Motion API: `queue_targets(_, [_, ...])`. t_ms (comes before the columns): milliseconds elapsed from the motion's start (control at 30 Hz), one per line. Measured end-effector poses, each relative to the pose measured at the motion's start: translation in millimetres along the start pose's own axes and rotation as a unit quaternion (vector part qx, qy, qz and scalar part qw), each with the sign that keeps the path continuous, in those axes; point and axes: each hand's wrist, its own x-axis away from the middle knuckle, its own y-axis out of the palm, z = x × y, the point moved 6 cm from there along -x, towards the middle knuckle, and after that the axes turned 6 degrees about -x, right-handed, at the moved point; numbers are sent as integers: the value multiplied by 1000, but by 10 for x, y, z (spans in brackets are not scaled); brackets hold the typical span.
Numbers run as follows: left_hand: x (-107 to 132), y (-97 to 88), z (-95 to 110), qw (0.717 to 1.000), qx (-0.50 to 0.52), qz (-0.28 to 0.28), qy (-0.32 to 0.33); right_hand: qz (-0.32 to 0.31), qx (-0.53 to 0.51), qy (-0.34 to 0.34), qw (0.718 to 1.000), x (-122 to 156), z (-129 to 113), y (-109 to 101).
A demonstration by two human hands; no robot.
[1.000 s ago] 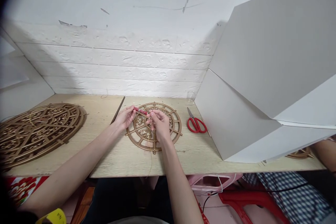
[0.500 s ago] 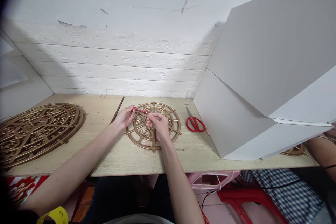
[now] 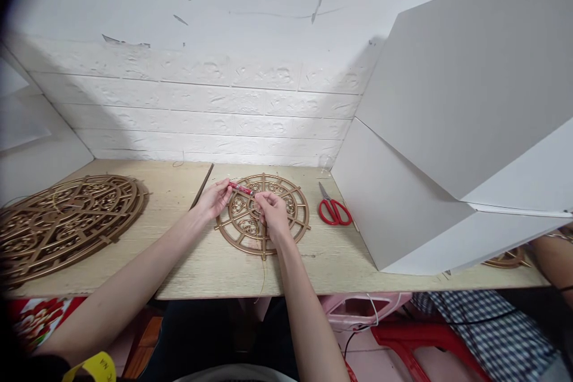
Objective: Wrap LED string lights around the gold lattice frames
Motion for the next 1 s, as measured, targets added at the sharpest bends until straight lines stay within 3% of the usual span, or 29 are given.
queue_targets(333, [18, 1, 4, 1000, -3, 9, -6, -14, -4, -37, 999, -18, -19, -26])
queue_targets(767, [24, 6, 10, 1000, -1, 15, -8, -5, -51, -17, 999, -38, 18, -59])
queue_targets(1000, [26, 15, 14, 1000, -3, 16, -3, 9, -36, -38, 999, -16, -25, -42])
